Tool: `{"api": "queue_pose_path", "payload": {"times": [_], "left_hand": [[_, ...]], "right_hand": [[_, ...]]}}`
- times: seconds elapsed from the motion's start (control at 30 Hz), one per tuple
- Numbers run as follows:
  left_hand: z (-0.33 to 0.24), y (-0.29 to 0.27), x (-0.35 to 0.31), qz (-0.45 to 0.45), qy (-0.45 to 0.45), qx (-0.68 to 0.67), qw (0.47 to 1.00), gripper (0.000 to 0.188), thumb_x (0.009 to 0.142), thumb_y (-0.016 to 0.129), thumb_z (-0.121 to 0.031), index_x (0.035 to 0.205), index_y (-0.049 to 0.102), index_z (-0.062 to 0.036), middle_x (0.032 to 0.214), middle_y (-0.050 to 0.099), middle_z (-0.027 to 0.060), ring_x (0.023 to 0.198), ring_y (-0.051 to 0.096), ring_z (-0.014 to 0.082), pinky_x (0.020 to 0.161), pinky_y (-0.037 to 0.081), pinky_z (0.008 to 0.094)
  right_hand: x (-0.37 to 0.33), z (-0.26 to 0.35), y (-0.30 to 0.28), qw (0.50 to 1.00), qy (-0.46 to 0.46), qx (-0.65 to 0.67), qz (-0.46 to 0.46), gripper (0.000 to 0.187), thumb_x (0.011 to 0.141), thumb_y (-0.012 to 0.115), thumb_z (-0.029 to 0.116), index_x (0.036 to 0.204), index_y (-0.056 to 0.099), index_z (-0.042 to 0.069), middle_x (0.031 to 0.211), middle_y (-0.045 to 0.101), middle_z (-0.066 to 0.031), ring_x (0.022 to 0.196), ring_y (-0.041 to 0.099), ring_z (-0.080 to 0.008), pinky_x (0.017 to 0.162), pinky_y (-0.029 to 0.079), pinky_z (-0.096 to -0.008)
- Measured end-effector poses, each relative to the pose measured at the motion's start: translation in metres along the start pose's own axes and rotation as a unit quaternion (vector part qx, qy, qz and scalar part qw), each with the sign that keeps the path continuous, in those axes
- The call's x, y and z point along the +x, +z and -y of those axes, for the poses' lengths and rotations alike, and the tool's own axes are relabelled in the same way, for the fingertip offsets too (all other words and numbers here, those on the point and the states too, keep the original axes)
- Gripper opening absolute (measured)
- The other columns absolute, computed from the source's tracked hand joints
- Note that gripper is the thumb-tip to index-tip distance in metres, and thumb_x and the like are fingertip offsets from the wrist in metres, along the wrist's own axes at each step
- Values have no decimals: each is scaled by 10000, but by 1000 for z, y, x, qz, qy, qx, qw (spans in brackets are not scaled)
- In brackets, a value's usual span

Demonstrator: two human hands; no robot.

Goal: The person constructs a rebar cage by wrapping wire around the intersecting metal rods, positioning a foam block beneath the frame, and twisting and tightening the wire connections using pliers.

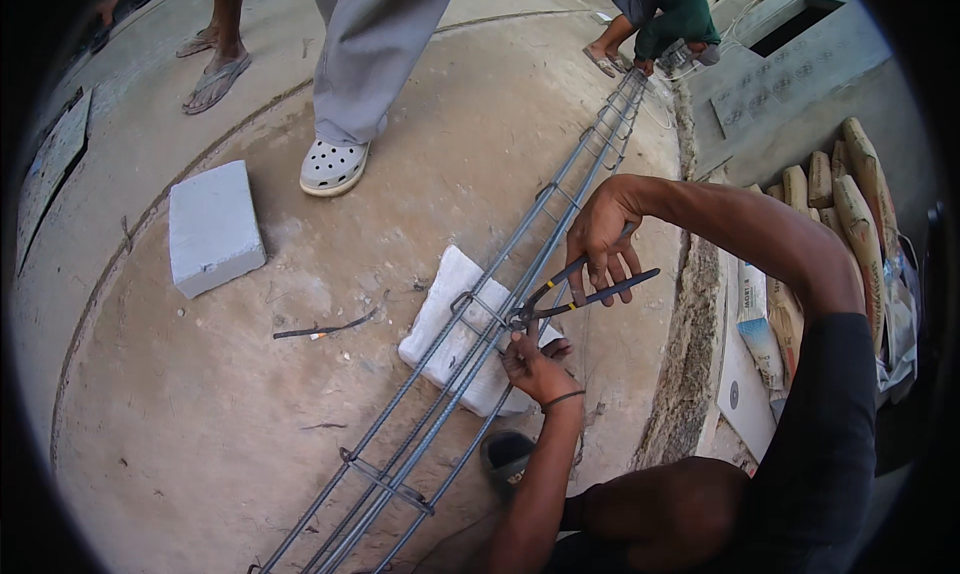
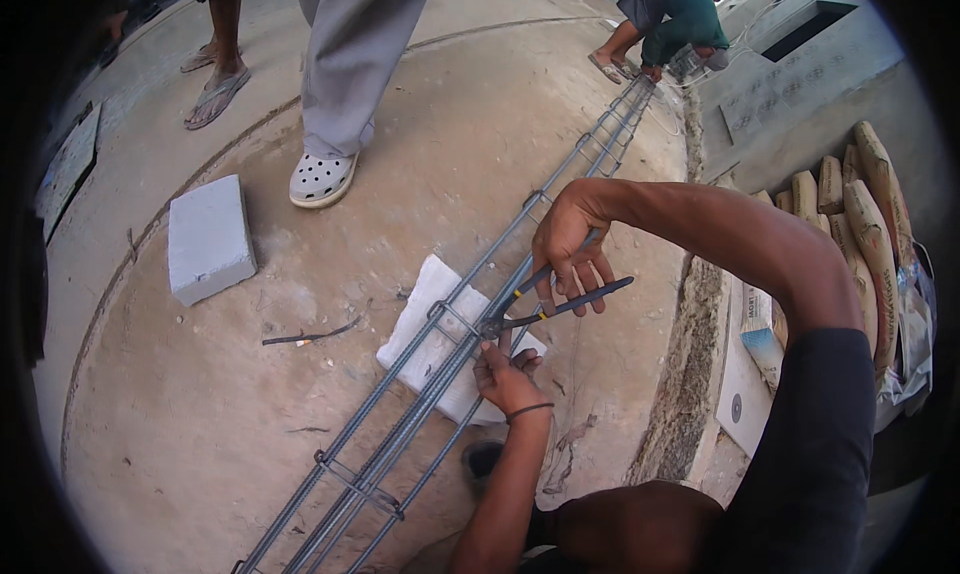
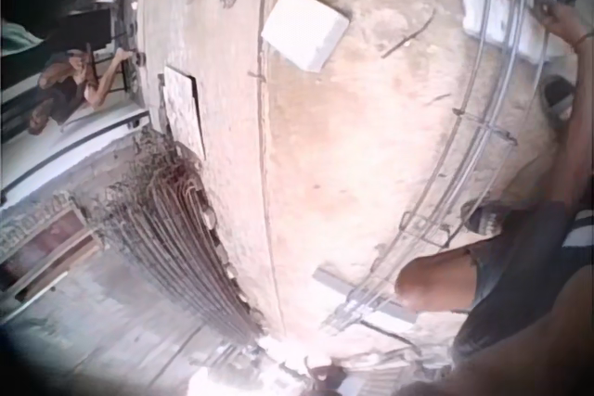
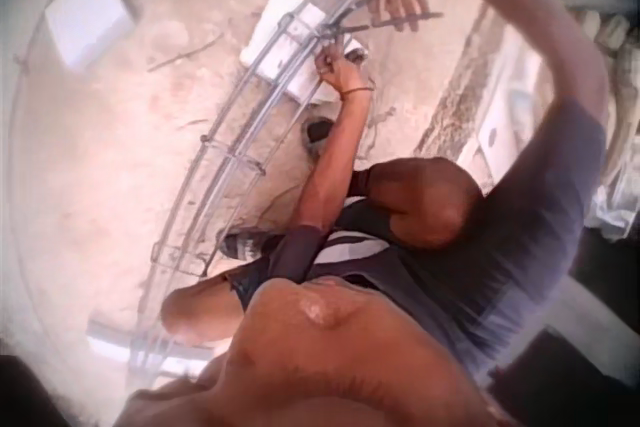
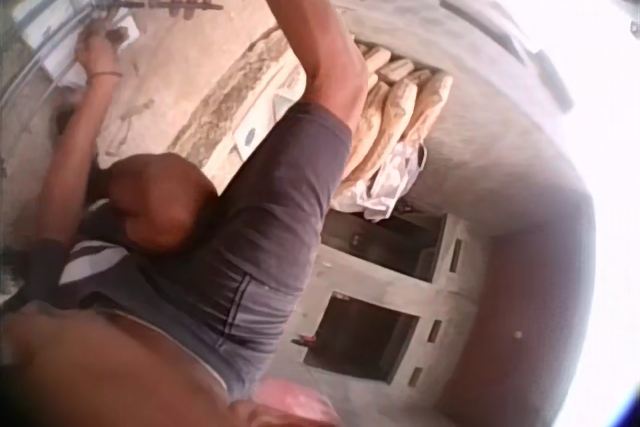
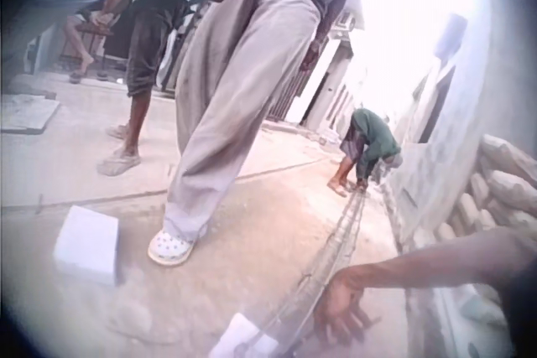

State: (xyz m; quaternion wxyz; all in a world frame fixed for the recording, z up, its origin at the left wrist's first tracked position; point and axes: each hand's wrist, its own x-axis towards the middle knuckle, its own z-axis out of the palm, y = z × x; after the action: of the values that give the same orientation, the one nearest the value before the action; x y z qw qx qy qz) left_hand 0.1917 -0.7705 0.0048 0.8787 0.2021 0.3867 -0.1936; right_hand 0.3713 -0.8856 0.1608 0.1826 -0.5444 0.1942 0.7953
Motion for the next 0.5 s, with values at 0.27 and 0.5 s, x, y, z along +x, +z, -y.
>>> {"api": "queue_pose_path", "payload": {"times": [0.27,0.5], "left_hand": [[-1,4,0,-12,-5,-14,1000,342,971,580,-311,1081,438,-20,1078,660,234,547,620,174,477,544,241],[0,23,-14,-42,-33,-109,993,338,973,575,-283,1156,414,-49,1186,595,208,786,664,231,719,606,312]], "right_hand": [[1,-5,5,999,-3,54,-3,334,974,470,135,1280,511,6,1142,627,-249,945,678,-359,823,559,-497],[6,7,50,978,21,-84,-190,327,1003,469,306,1107,540,4,926,625,-161,730,632,-252,654,543,-413]]}}
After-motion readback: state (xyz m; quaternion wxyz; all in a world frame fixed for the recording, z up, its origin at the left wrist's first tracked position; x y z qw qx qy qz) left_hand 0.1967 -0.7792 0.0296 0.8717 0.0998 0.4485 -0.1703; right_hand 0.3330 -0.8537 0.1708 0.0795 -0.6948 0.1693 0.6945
